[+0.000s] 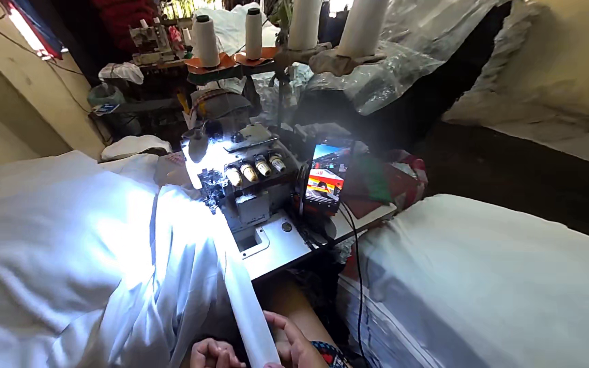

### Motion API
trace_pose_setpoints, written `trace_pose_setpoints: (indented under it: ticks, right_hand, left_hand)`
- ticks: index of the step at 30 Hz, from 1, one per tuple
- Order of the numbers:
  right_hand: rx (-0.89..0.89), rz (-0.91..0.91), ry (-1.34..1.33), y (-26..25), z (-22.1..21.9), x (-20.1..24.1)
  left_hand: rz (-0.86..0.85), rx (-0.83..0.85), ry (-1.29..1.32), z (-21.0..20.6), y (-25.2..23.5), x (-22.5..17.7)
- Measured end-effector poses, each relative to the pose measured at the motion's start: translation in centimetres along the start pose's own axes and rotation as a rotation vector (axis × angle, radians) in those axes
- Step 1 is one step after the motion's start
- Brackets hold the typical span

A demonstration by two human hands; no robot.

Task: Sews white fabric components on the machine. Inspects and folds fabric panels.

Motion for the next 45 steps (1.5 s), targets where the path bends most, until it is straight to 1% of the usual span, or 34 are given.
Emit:
trace_pose_setpoints:
  ticks: [1,5,7,9,11,14,15,17,19,20,21,22,24,26,28,30,32,33,35,36,37,38,39,41,43,45]
  right_hand:
    - [0.016,-0.023,0.015,0.2,-0.2,0.0]
    - [0.079,-0.018,0.066,0.9,-0.9,0.7]
    - [0.103,-0.007,0.059,1.2,-1.3,1.0]
    - [0.119,-0.01,0.071,1.4,-1.6,1.4]
    - [0.125,-0.008,0.096,1.5,-1.5,1.8]
    - [0.121,-0.002,0.156,1.2,-0.7,1.9]
    - [0.119,-0.016,0.169,1.2,-0.6,1.7]
    - [0.136,-0.04,0.174,1.2,-1.0,1.5]
    - [0.177,-0.042,0.18,1.5,-2.0,1.9]
    - [0.201,-0.023,0.189,1.6,-2.6,2.2]
    - [0.216,-0.002,0.201,1.6,-2.9,2.6]
    - [0.218,0.01,0.214,1.6,-2.9,2.8]
    - [0.196,0.007,0.234,1.5,-2.2,2.9]
    - [0.139,0.007,0.248,1.3,-1.0,2.5]
    - [0.099,0.007,0.264,1.2,-0.2,1.9]
    - [0.1,-0.008,0.273,1.1,0.0,1.3]
    - [0.123,-0.021,0.261,1.1,-0.4,0.9]
    - [0.138,-0.032,0.25,1.0,-0.6,0.7]
    - [0.148,-0.056,0.241,1.0,-1.1,0.5]
    - [0.152,-0.063,0.242,1.0,-1.3,0.5]
    - [0.153,-0.062,0.245,1.0,-1.4,0.6]
    - [0.153,-0.058,0.252,1.1,-1.4,0.6]
    - [0.154,-0.059,0.263,1.2,-1.4,0.6]
    - [0.152,-0.052,0.3,1.6,-1.4,0.7]
    - [0.162,-0.009,0.371,2.0,-1.6,0.9]
    - [0.205,0.056,0.447,2.3,-2.3,1.2]
  left_hand:
    - [-0.006,-0.026,-0.067,0.2,0.0,-0.1]
    - [-0.154,-0.203,-0.647,0.9,-2.0,0.5]
    - [-0.172,-0.29,-0.834,0.6,-3.6,0.4]
    - [-0.156,-0.358,-0.892,0.4,-4.5,0.3]
    - [-0.149,-0.368,-0.848,0.6,-4.6,0.3]
    - [-0.177,-0.285,-0.677,1.1,-4.1,0.0]
    - [-0.182,-0.257,-0.69,1.0,-4.0,-0.3]
    - [-0.174,-0.247,-0.888,0.4,-4.0,-1.0]
    - [-0.169,-0.294,-1.12,-0.2,-4.5,-1.5]
    - [-0.185,-0.32,-1.194,-0.4,-4.8,-1.6]
    - [-0.202,-0.337,-1.213,-0.4,-5.0,-1.6]
    - [-0.223,-0.35,-1.194,-0.2,-5.0,-1.4]
    - [-0.219,-0.32,-1.009,0.8,-4.8,-0.7]
    - [-0.176,-0.234,-0.689,1.7,-4.3,-0.7]
    - [-0.119,-0.118,-0.31,1.6,-3.3,-2.1]
    - [0.038,0.043,-0.002,0.5,-2.2,-3.6]
    - [0.199,0.165,0.158,-0.3,-1.7,-3.7]
    - [0.296,0.19,0.244,-0.3,-1.7,-3.0]
    - [0.523,0.126,0.557,0.0,-1.6,-0.6]
    - [0.608,0.088,0.712,-0.1,-1.3,0.0]
    - [0.635,0.11,0.807,-0.5,-1.1,0.2]
    - [0.627,0.176,0.815,-1.1,-0.7,0.1]
    - [0.612,0.235,0.753,-1.5,-0.1,0.1]
    - [0.572,0.259,0.492,-1.9,0.7,0.6]
    - [0.577,0.187,0.323,-1.7,0.9,1.5]
    - [0.586,0.127,0.36,-1.4,1.2,1.8]
Point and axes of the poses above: each hand's wrist, its own y-axis away from the middle knuckle, its own z-axis out of the back of the hand, x = y × z, the point moved 9 cm from there along -y, towards the middle knuckle, and after that the axes turned 12 degrees about -y, right-handed, at the moved point
